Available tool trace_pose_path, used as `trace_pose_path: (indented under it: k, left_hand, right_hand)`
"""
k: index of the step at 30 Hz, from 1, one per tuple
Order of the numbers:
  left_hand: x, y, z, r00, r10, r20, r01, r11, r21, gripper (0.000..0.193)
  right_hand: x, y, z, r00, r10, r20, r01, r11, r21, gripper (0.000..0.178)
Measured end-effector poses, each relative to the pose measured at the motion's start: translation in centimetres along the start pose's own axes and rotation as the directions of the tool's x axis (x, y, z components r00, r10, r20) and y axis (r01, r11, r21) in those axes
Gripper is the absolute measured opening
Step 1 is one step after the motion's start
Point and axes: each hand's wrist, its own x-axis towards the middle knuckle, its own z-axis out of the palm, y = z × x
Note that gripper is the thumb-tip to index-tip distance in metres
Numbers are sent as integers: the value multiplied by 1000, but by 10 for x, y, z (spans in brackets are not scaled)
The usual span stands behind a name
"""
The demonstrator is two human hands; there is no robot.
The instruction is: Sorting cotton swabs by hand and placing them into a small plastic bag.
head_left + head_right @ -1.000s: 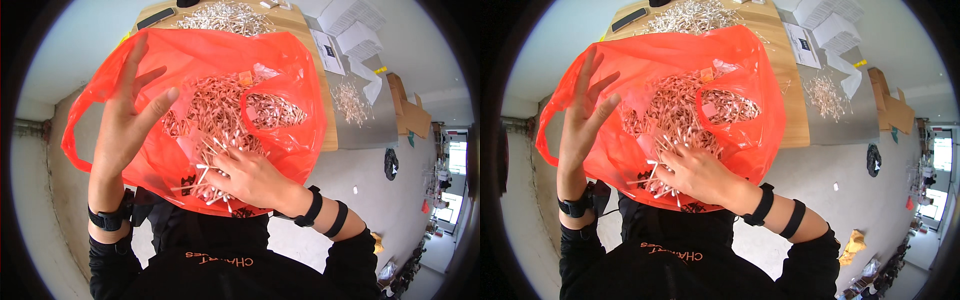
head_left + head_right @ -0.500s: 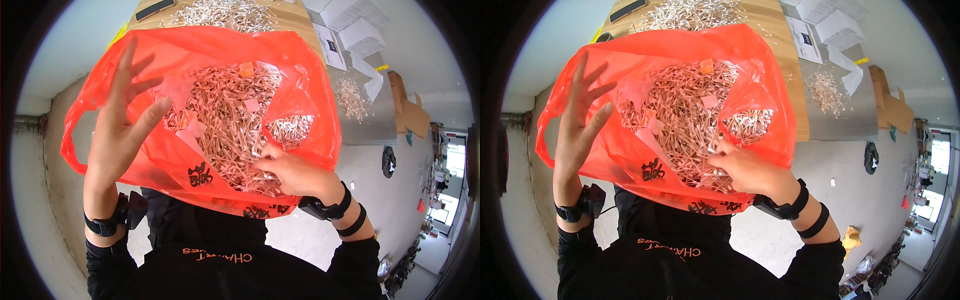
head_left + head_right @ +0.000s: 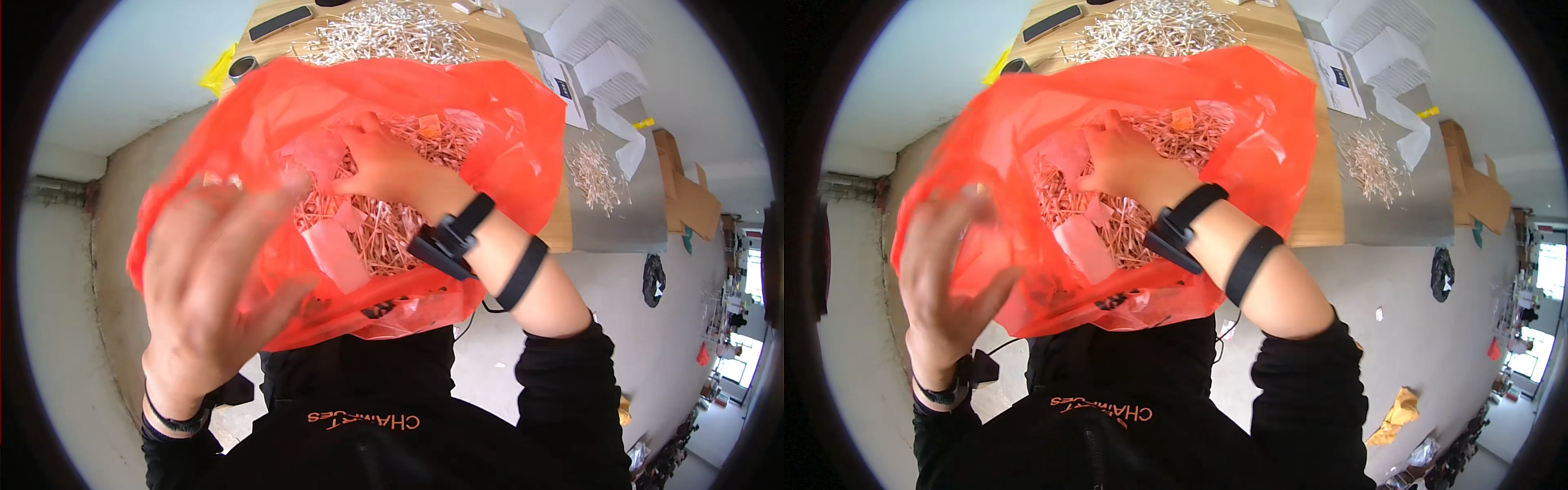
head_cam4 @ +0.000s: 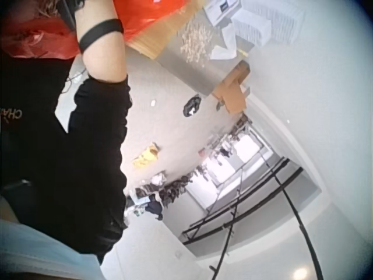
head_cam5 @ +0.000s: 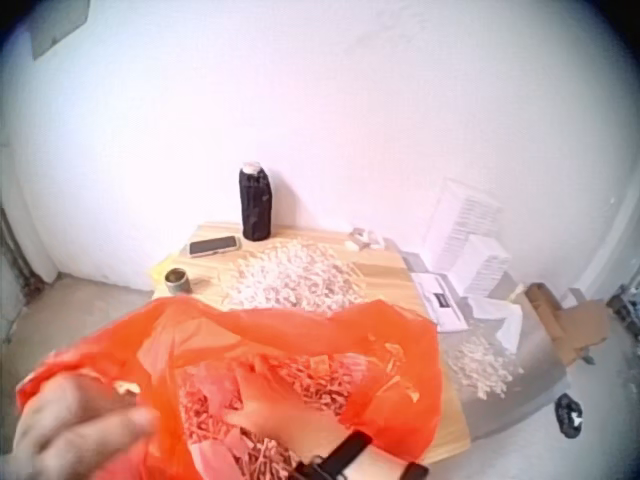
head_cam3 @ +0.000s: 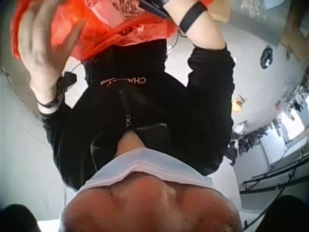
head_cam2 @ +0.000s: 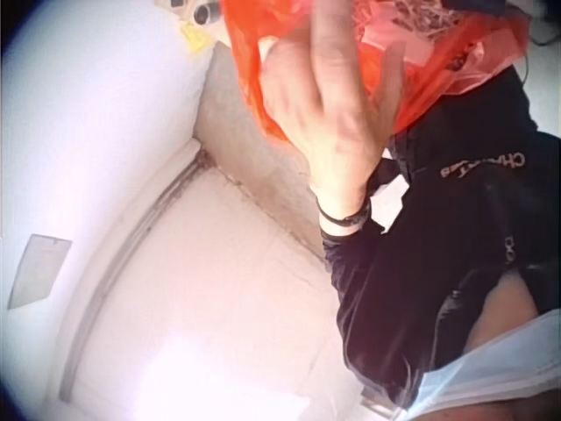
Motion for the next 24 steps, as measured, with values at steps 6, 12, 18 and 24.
trace_pose_path:
  k: [6,12,18,24]
  left_hand:
    - [12,-60,65,894,-387,-225,373,922,-103,127]
    - [8,-105,95,778,-627,-36,609,768,-198,65]
    - [10,-112,56,760,-624,-183,539,762,-359,47]
    - [2,-65,31,869,-418,-266,443,896,39,70]
  right_hand:
    - [35,6,27,994,97,53,-87,983,-161,84]
    - [23,-13,3,980,68,187,-62,997,-43,51]
    - [-52,-13,-22,959,-269,85,281,940,-195,21]
    - [-111,-23,-47,964,-116,241,170,960,-221,24]
